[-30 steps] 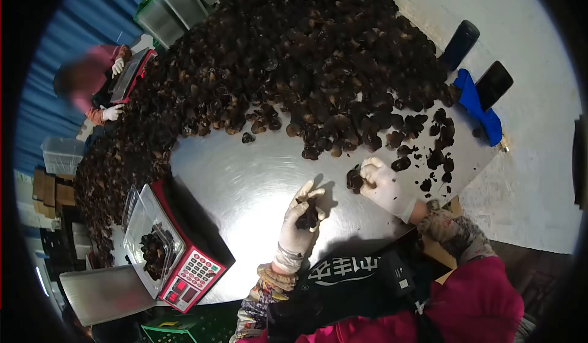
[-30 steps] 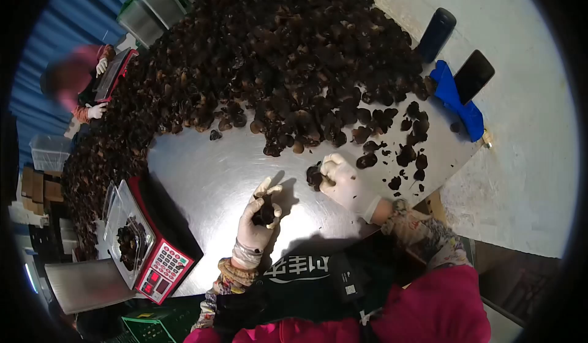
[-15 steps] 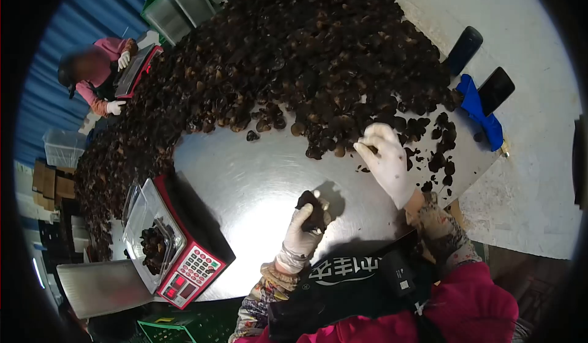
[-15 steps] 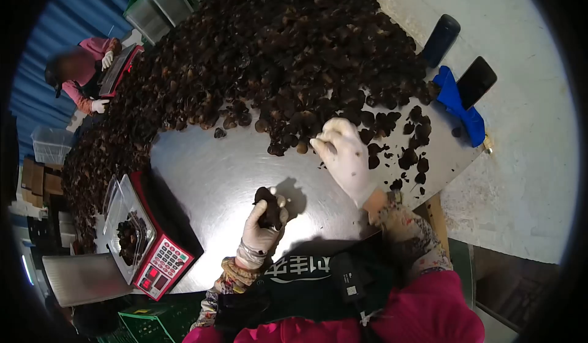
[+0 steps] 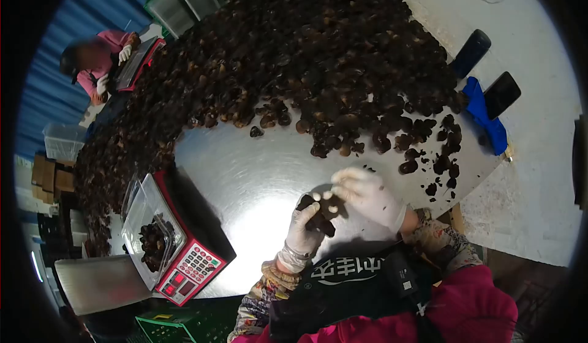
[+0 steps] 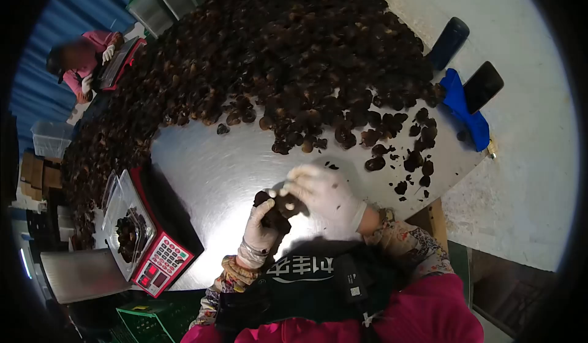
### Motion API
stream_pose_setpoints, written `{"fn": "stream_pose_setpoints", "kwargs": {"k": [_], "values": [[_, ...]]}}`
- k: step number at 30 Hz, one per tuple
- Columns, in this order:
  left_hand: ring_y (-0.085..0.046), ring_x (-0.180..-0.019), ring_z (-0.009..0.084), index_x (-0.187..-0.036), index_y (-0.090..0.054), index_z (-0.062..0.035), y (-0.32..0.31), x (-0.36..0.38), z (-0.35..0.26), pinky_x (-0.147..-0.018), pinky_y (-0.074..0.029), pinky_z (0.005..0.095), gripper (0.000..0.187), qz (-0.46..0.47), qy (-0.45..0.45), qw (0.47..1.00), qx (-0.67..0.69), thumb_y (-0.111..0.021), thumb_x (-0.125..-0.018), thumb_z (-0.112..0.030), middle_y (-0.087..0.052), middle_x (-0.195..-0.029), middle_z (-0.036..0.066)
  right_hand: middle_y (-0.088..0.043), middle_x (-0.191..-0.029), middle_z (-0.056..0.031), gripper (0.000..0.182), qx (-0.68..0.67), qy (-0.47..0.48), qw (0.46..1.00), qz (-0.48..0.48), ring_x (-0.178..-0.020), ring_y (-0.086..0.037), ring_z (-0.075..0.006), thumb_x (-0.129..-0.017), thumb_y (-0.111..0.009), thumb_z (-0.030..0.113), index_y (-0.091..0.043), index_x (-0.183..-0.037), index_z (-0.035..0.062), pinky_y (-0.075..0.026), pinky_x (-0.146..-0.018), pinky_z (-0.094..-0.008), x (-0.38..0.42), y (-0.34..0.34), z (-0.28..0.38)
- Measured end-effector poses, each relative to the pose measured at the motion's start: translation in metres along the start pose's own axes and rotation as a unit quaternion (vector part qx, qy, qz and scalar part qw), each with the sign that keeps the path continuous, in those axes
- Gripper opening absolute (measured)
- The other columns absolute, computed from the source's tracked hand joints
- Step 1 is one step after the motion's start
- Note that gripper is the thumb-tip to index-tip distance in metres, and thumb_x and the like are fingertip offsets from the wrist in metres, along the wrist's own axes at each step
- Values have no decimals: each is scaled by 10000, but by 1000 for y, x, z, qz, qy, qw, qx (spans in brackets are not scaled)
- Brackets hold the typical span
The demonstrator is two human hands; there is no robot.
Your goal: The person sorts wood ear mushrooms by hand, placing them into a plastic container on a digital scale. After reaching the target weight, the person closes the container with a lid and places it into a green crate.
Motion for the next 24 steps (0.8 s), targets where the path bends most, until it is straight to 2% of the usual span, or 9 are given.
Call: {"fn": "stream_pose_setpoints", "kwargs": {"k": [1, 7, 11, 13, 14, 16, 18, 21, 24], "values": [[-594, -917, 272, -1048, -537, -59, 9, -1, -2, -857, -480, 428, 186, -22, -16, 1000, 8, -562, -868, -100, -619, -998, 103, -599, -846, -87, 169, -77, -96, 988, -90, -727, -596, -174, -877, -647, 136, -615, -822, -21, -478, -662, -246, -6, 16, -24], [-596, -822, 215, -1089, -533, -67, 11, -1, -19, -508, -443, 234, 204, -45, -47, 998, 11, -555, -890, -108, -621, -960, 102, -569, -880, -83, 224, 238, -118, 945, -191, -718, -602, -255, -826, -693, 232, -597, -793, 33, -483, -631, -348, -45, 56, -49], [-628, -750, 152, -1146, -535, -55, 12, 1, -47, -553, -438, 209, 240, -76, -98, 991, -51, -562, -920, -129, -649, -965, 77, -578, -945, -58, 100, 135, -164, 968, -132, -753, -599, -198, -819, -664, 126, -599, -793, 55, -486, -624, -319, -41, 45, -64], [-640, -805, 180, -1147, -571, -53, 26, 4, -69, -632, -492, 250, 285, -128, -157, 941, -270, -615, -890, -168, -646, -979, 76, -593, -1014, -50, 81, -28, -58, 986, -153, -737, -580, -127, -816, -648, 42, -576, -778, 40, -475, -607, -248, -33, 45, -48], [-640, -805, 180, -1147, -571, -53, 28, 0, -72, -632, -492, 250, 285, -128, -157, 942, -270, -615, -890, -168, -646, -979, 76, -595, -1070, -57, 88, -204, -161, 960, -108, -764, -562, -73, -831, -606, -29, -550, -791, 26, -466, -615, -186, -23, 32, -69], [-647, -883, 227, -1149, -607, -61, -10, 3, -104, -756, -518, 302, 353, -144, -309, 674, -655, -667, -840, -222, -647, -1005, 81, -590, -1074, -58, 55, -306, -206, 927, -66, -791, -552, -61, -873, -562, -24, -536, -880, 24, -484, -646, -193, -6, 24, -76], [-649, -905, 232, -1142, -620, -46, -20, -11, -106, -806, -507, 315, 376, -159, -279, 657, -682, -689, -819, -226, -657, -997, 105, -589, -1078, -62, 70, -312, -211, 925, -53, -797, -551, -64, -878, -553, -25, -542, -925, 26, -487, -669, -199, 7, 16, -81], [-660, -929, 239, -1134, -638, -44, -23, -42, -102, -837, -500, 315, 431, -180, -225, 650, -703, -735, -775, -262, -673, -1005, 152, -590, -1051, -75, 149, -227, -151, 959, -72, -785, -556, -104, -879, -587, 15, -555, -1024, 19, -483, -721, -237, 17, 17, -66], [-641, -984, 317, -1153, -643, -90, -22, -76, -92, -831, -503, 377, 490, -189, -137, 686, -689, -704, -758, -375, -679, -1035, 156, -550, -877, -103, 276, 85, -120, 989, 35, -809, -577, -234, -839, -658, 140, -587, -1084, 34, -476, -753, -322, 10, 3, -37]]}}
Point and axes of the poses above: each hand's wrist, its own x-axis away from the middle knuckle, its own y-axis out of the back of the hand, z = x × y, the point moved 10 cm from there along -x, towards the middle knuckle
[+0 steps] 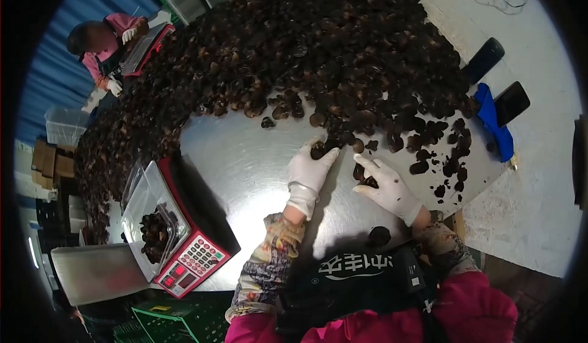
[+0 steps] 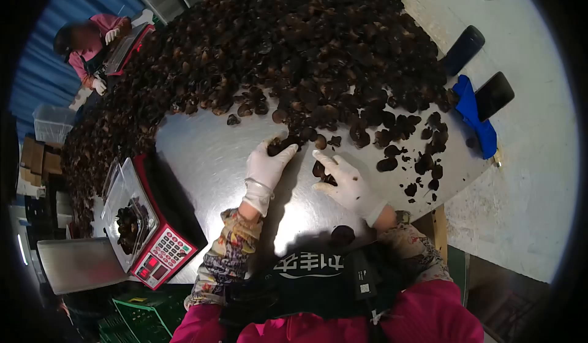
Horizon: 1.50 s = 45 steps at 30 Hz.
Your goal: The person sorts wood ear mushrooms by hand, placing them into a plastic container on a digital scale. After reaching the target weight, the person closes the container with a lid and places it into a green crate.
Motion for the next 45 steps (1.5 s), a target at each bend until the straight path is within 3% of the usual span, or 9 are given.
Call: {"fn": "stream_pose_setpoints", "kwargs": {"k": [9, 11, 15, 19, 23, 28, 32, 39, 45], "values": [[-510, -614, 60, -881, -674, -32, 12, 18, 36, -560, -409, 201, 101, 89, 116, 898, 416, -692, -821, -110, -601, -677, -5, -577, -943, -48, 121, -206, 56, 976, -45, -785, -548, -131, -888, -606, 133, -626, -901, 14, -440, -690, -253, -6, 21, -6], [-474, -577, 48, -847, -664, -55, 28, 30, 40, -519, -358, 196, 71, 56, 96, 906, 408, -681, -848, -124, -574, -662, -20, -582, -945, -60, 196, -502, -219, 836, 33, -754, -522, -101, -939, -528, 222, -602, -920, 41, -415, -635, -212, 1, 1, -36], [-488, -612, 31, -920, -687, -66, 28, 41, 60, -546, -380, 176, 91, 37, 107, 926, 361, -694, -854, -128, -581, -696, -47, -574, -879, -50, 278, -706, -190, 681, 49, -650, -464, -66, -972, -463, 315, -556, -923, 57, -364, -546, -177, -16, -14, -30], [-502, -633, 32, -1013, -682, -62, 23, 40, 49, -553, -392, 169, 157, 24, 83, 926, 367, -679, -863, -108, -618, -801, -31, -606, -807, -52, 190, -96, 35, 988, -113, -639, -583, -176, -885, -631, 251, -602, -1000, 103, -471, -566, -303, -44, 3, 2], [-523, -636, 41, -1075, -666, -72, 19, 49, 44, -562, -408, 163, 195, 38, 113, 901, 416, -650, -883, -106, -637, -841, -18, -654, -921, -76, 175, 140, 32, 986, -84, -783, -620, -291, -820, -670, 209, -653, -959, 104, -511, -662, -339, -60, -8, 9], [-528, -627, 42, -1075, -660, -64, 26, 73, 53, -557, -412, 163, 184, 38, 105, 900, 422, -628, -897, -92, -638, -830, -19, -623, -950, -3, 63, -418, -136, 898, 4, -715, -552, -73, -880, -607, 122, -634, -881, 65, -442, -613, -215, -49, 29, -3], [-558, -1078, 209, -907, -643, -50, 1, 109, -19, -884, -480, 327, 178, 200, -185, 938, 214, -736, -757, -62, -566, -1209, 93, -536, -1269, -106, 144, -534, -79, 841, 45, -894, -576, -106, -874, -594, 108, -623, -1009, 67, -483, -695, -195, -23, 42, 1], [-625, -907, 273, -1024, -565, -101, -94, 191, -65, -756, -550, 383, 263, 340, -478, 800, -122, -621, -784, -194, -524, -1291, 82, -527, -1203, -119, 481, -374, 160, 908, -101, -964, -554, -179, -836, -580, -18, -408, -1279, 56, -480, -793, -310, 39, 66, -11], [-611, -908, 243, -1064, -555, -86, -94, 199, -54, -741, -541, 353, 313, 296, -506, 786, -195, -582, -763, -170, -568, -1119, 81, -624, -884, -46, 59, -296, -247, 914, 124, -577, -476, -56, -880, -567, 94, -539, -902, 48, -378, -500, -194, 43, 8, -40]]}}
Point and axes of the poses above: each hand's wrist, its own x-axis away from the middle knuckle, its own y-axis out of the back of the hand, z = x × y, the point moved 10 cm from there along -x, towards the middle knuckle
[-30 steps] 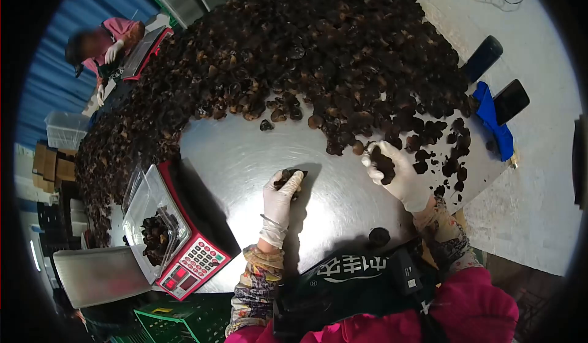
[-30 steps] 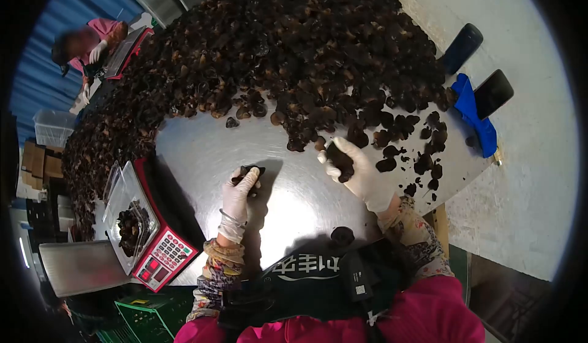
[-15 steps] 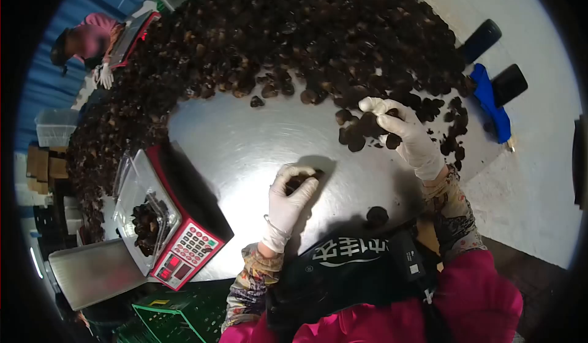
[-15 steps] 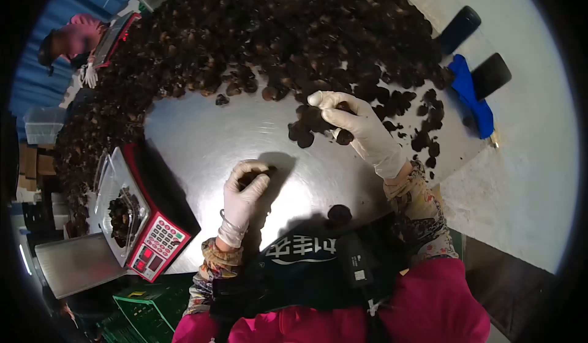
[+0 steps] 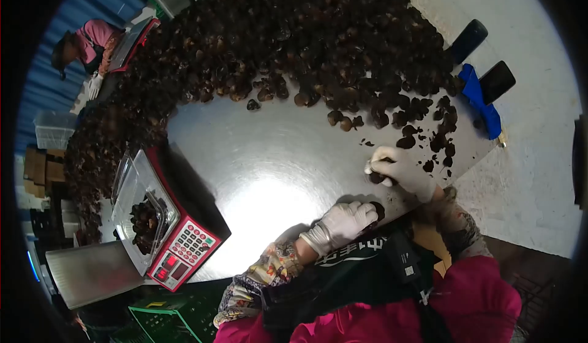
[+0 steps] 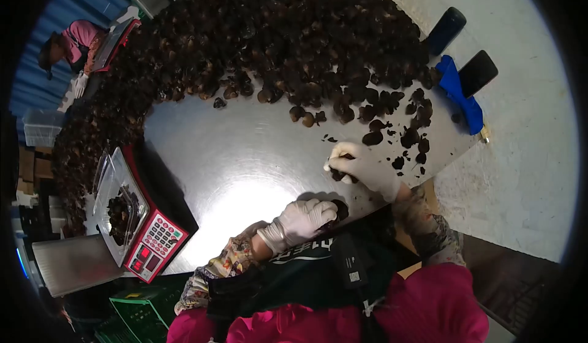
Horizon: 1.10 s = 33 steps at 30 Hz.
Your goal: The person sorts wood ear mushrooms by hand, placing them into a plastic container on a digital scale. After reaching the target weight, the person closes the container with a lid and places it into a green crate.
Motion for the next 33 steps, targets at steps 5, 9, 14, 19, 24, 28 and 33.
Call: {"fn": "stream_pose_setpoints", "kwargs": {"k": [5, 9, 14, 19, 24, 28, 33], "values": [[-607, -926, 249, -1078, -560, -95, 5, 4, 0, -765, -528, 354, 319, -86, 20, 996, 22, -576, -765, -153, -572, -1087, 85, -553, -987, -50, 132, -41, 186, 981, -38, -797, -505, -122, -915, -516, 80, -560, -1017, 8, -444, -679, -251, 4, 16, 31], [-601, -900, 169, -1106, -572, -78, 24, 17, 32, -787, -507, 301, 331, -180, 126, 924, 312, -639, -783, -58, -584, -1048, 50, -546, -971, -3, 206, 40, 277, 960, -5, -653, -444, -33, -943, -485, 107, -512, -1141, 57, -383, -570, -157, -10, 6, 22], [-545, -760, 79, -1337, -494, -58, 64, 90, 89, -671, -451, 203, 531, -396, 284, 571, 661, -605, -825, 25, -581, -877, 22, -548, -976, 5, 233, -475, 102, 848, 213, -609, -437, -16, -952, -494, 133, -520, -1178, 86, -334, -488, -121, -29, -64, 59], [-551, -803, 88, -1314, -518, -49, 192, 219, 99, -701, -461, 211, 491, -616, 314, 598, 406, -610, -835, 0, -604, -1010, 43, -621, -953, -19, 264, -320, 146, 887, 299, -698, -566, -48, -919, -570, 189, -564, -1144, 50, -386, -508, -146, -64, -189, 131], [-590, -967, 110, -1219, -577, -16, 274, 350, 81, -864, -477, 248, 383, -734, 298, 565, 229, -617, -840, 25, -634, -1090, 48, -647, -1029, -7, 253, -121, 196, 916, 327, -827, -564, -33, -925, -565, 181, -563, -1155, 75, -435, -629, -168, -63, -334, 206], [-624, -965, 208, -1120, -636, -18, 286, 431, 100, -879, -477, 307, 323, -596, 467, 650, -63, -698, -822, -128, -654, -1026, 111, -650, -1037, -60, 288, 49, 440, 842, 307, -958, -612, -184, -909, -580, 215, -556, -1159, 73, -481, -821, -294, -69, -425, 239], [-508, -1184, 261, -1290, -515, -2, 255, 470, 132, -1015, -372, 336, 525, -534, 476, 699, 8, -602, -909, -354, -554, -1235, 171, -514, -1270, -170, 526, 293, 526, 777, 182, -1138, -526, -345, -931, -495, 446, -495, -1266, 40, -432, -940, -412, -78, -457, 242]]}}
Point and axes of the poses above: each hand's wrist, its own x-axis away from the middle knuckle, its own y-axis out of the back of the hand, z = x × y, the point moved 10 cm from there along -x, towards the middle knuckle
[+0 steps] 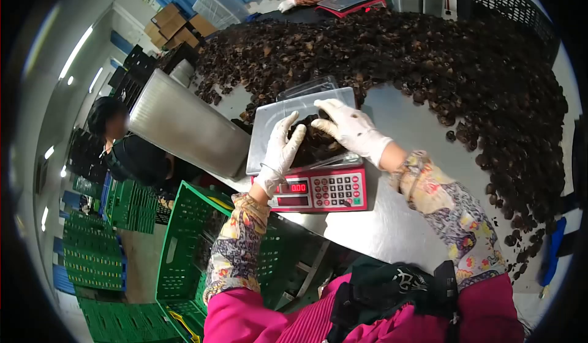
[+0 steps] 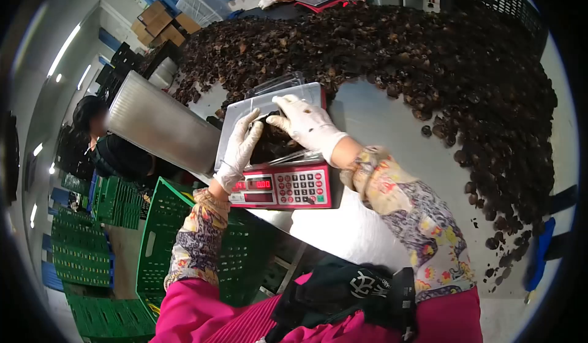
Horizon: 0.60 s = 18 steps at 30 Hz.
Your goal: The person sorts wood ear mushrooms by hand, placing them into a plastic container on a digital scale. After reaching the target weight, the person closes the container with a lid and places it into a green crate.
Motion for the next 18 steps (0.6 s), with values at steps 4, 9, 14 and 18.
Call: {"fn": "stream_pose_setpoints", "kwargs": {"k": [4, 9, 14, 18], "values": [[-468, -1234, 197, -1330, -482, -23, 26, 1, -10, -1065, -321, 320, 466, 0, 35, 988, 148, -425, -1006, -354, -512, -1320, 123, -542, -1223, -178, 525, -75, -58, 995, 16, -1082, -540, -345, -960, -446, 453, -523, -1232, 11, -431, -946, -392, 0, 10, -3], [-308, -1379, 224, -1444, -323, -54, 15, 6, -23, -1137, -192, 376, 530, 99, -68, 992, 40, -372, -1013, -359, -336, -1483, 139, -443, -1374, -201, 579, 118, -2, 990, 76, -1235, -421, -357, -973, -378, 463, -467, -1317, 6, -328, -1055, -408, 5, -29, 9], [-368, -1329, 185, -1443, -343, -82, 12, 21, -27, -1109, -240, 348, 517, 141, 8, 986, 88, -343, -1020, -379, -387, -1460, 86, -420, -1399, -204, 553, 104, 26, 994, 21, -1249, -453, -347, -973, -410, 424, -472, -1314, -6, -367, -1045, -403, 16, -3, 30], [-439, -1256, 206, -1397, -417, -63, 74, 5, -5, -1093, -284, 348, 560, -4, 30, 985, 168, -329, -1008, -456, -509, -1339, 112, -594, -1161, -193, 396, 14, -8, 997, -80, -1048, -588, -334, -966, -489, 324, -581, -1149, -15, -459, -908, -361, 26, 54, 22]]}}
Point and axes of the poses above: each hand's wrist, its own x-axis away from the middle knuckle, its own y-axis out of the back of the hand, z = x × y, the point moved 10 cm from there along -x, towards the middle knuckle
